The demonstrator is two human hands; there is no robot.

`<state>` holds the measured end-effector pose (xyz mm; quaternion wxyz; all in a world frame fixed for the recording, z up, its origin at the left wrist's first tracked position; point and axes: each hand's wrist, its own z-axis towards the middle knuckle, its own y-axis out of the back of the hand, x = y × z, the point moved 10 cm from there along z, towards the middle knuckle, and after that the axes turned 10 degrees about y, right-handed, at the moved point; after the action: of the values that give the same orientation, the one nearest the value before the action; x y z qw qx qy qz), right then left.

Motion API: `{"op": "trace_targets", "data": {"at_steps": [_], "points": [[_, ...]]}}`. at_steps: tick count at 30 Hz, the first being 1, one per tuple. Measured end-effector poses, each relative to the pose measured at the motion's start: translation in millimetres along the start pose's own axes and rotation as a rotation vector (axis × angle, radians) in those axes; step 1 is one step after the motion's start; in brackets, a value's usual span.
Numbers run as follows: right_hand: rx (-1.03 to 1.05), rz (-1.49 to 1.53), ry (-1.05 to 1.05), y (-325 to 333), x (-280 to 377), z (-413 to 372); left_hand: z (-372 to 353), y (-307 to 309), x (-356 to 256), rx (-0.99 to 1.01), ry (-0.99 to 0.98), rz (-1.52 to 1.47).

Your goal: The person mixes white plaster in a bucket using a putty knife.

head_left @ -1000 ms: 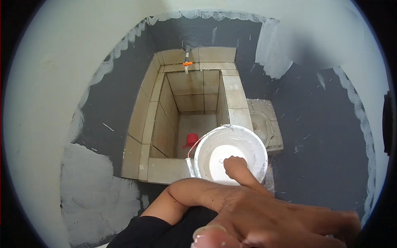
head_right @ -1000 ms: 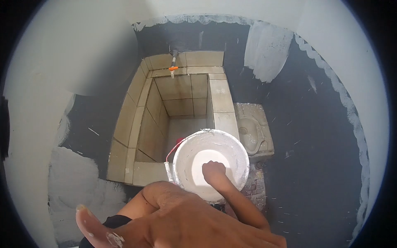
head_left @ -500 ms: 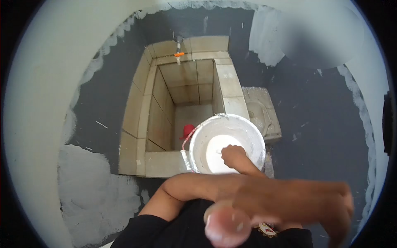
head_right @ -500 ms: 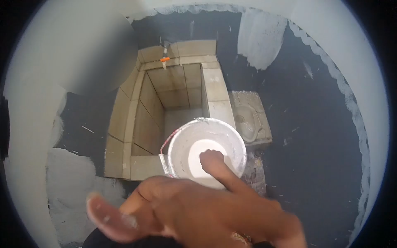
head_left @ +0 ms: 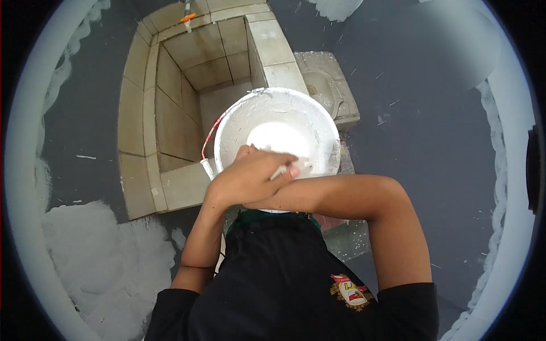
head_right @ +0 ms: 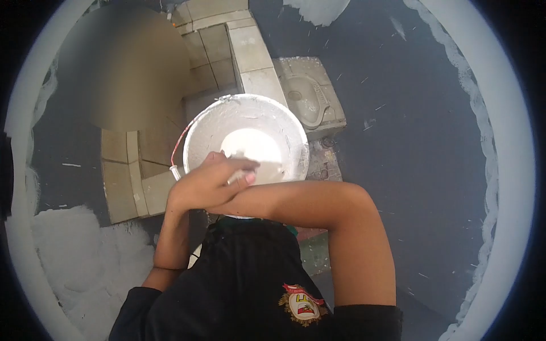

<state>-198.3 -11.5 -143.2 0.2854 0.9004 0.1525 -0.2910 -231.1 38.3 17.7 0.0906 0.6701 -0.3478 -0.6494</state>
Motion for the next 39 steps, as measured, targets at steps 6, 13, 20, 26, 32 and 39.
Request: {"op": "trace_targets", "data": {"at_steps": [6, 13, 20, 26, 32, 39], "points": [[0.089, -0.211, 0.019, -12.5, -5.1, 23.4, -20.7, 7.7, -23.4, -0.190, -0.066, 0.056], [-0.044, -0.149, -0.194, -9.1, -22.5, -3.7, -22.6, -17.3, -13.0, -0.079, 0.109, -0.166], [0.029, -0.071, -0.273, -19.1, -23.1, -6.2, -19.2, -35.7, -21.0, 0.052, 0.077, -0.074], [0.004, 0.396, -0.033, -19.3, -49.9, -8.4, -20.3, -12.8, -30.4, -0.017, -0.156, -0.037], [-0.815, 1.156, 0.036, -40.9, -116.9, -53.7, -46.9, 67.8, 12.0, -0.510, -0.113, -0.323], [-0.604, 0.931, 0.052, -62.9, -89.3, -64.4, -56.1, 79.5, 75.1, -0.724, 0.063, -0.337]]}}
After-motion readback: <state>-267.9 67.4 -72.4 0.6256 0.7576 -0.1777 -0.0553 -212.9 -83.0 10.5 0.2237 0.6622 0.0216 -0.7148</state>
